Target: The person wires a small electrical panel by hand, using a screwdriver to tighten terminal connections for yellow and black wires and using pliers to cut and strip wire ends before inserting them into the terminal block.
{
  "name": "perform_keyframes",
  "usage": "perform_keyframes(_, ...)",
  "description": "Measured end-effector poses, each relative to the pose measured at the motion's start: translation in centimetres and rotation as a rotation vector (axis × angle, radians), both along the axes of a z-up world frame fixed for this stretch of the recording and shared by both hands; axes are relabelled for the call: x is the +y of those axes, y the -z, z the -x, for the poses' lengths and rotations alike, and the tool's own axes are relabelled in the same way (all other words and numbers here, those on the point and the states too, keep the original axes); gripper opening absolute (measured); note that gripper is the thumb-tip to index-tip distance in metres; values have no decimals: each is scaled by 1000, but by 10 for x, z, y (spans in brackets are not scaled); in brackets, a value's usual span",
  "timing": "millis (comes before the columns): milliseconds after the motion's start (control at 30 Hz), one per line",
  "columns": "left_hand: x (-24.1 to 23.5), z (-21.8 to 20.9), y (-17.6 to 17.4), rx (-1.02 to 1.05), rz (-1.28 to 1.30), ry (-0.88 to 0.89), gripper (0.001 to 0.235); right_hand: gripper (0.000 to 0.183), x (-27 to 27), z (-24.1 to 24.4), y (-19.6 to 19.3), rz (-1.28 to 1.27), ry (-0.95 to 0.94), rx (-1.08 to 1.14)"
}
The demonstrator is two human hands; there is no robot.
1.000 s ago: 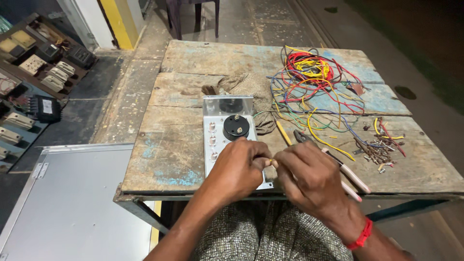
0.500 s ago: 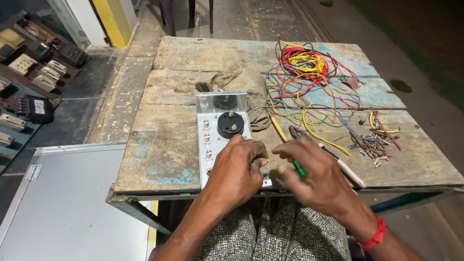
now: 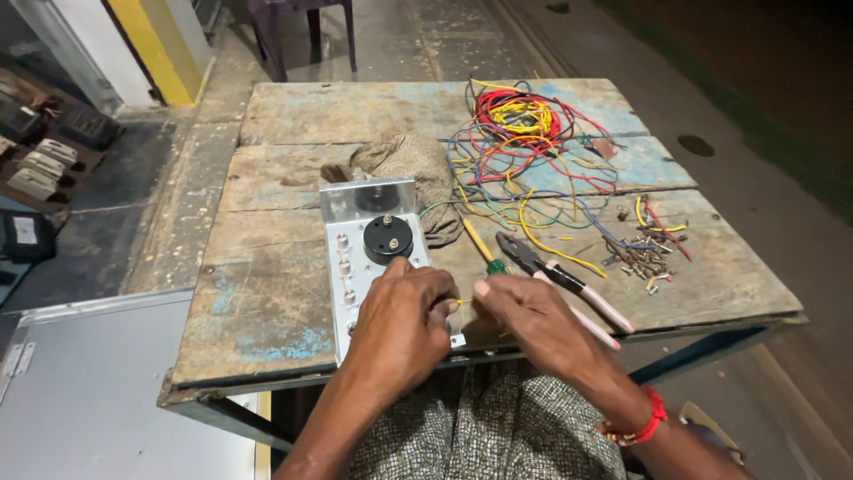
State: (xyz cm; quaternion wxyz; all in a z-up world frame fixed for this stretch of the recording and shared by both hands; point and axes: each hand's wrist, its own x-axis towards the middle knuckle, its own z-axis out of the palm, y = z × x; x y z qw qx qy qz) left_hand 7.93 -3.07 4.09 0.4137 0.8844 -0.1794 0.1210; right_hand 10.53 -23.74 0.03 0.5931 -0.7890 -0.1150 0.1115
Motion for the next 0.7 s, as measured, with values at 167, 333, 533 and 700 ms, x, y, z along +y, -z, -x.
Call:
perform_keyframes(167,-1,0,3,-30,20,1,16,35,-38,4,-31,886,326,-567)
perform_keyframes(333,-1,-1,4,-19,36,12,14,72,-61,-1,-33,1084,207,-308)
perform_keyframes(533,-1,1,-2,56,20,6,11,55,-75,-30,-26,1091,138,-1)
perform_keyframes(700,-1,1,1,11,17,9,12,49,-124,-42,14,164,96,240)
